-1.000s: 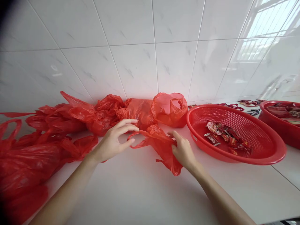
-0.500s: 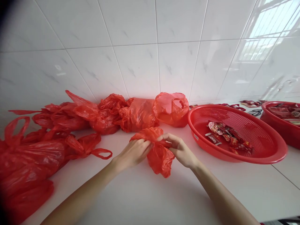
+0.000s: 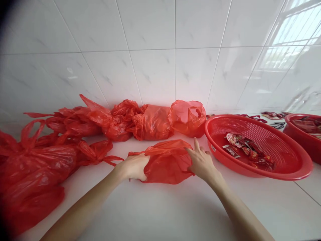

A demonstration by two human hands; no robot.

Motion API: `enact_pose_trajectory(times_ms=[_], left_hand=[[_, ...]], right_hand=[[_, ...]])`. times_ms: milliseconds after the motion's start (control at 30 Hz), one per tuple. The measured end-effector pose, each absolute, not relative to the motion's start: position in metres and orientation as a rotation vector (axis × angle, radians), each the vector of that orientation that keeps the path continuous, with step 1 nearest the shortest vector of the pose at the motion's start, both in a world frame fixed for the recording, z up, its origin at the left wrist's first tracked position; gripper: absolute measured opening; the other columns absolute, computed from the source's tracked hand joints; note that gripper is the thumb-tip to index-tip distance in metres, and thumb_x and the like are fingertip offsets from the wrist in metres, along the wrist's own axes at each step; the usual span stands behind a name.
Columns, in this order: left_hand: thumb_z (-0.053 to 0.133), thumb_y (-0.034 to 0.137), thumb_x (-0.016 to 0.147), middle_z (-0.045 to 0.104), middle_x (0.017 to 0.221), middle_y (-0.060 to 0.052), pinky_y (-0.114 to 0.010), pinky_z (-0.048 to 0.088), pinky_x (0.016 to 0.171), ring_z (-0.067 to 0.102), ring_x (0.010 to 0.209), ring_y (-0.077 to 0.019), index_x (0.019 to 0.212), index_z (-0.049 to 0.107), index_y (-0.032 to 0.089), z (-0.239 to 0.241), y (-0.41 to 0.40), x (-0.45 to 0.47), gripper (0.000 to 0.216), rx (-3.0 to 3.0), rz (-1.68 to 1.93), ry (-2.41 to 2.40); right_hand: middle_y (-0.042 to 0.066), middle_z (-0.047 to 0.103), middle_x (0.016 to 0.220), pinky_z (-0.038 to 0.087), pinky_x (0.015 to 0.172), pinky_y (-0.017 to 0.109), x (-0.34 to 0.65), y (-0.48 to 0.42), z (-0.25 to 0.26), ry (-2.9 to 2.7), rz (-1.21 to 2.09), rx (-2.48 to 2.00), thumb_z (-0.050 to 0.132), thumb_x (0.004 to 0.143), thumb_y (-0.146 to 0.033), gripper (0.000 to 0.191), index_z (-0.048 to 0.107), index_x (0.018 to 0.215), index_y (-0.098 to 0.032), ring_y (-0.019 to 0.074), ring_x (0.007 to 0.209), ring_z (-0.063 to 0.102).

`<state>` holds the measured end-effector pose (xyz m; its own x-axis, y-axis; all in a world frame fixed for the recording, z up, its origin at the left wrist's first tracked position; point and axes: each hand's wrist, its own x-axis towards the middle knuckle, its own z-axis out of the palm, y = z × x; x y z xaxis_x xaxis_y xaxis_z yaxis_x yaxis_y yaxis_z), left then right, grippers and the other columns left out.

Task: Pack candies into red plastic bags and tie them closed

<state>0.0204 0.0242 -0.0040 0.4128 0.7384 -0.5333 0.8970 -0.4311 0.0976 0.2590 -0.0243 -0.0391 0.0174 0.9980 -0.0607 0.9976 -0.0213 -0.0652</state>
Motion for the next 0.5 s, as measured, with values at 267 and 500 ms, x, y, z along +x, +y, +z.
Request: enact_pose_trajectory(times_ms=[267,500], left_hand=[[0.066,0.034,0.073,0.055,0.045,0.005,-0.025,0.044,0.045,0.063,0.045,-0.0200,0.075,0.062,0.020,0.018,0.010,0.017,0.015,2.216,-0.455,1.071],[0.063,0.036,0.087,0.077,0.102,-0.004,-0.029,0.051,0.073,0.071,0.093,-0.0243,0.132,0.065,0.030,0.021,0.000,0.007,0.045,2.499,0.050,0.820]], right_hand=[[0.013,0.057,0.145,0.056,0.092,0.046,0.284,-0.026,-0.014,-2.134,0.584,-1.732,0.070,0.082,-0.031,0.057,0.061,0.138,-0.029,0.0338,0.117,0.066],[0.009,0.075,0.117,0.058,0.078,0.035,0.364,-0.027,0.048,-1.882,0.429,-1.806,0.070,0.084,-0.032,0.037,0.073,0.121,-0.028,0.0263,0.095,0.073]])
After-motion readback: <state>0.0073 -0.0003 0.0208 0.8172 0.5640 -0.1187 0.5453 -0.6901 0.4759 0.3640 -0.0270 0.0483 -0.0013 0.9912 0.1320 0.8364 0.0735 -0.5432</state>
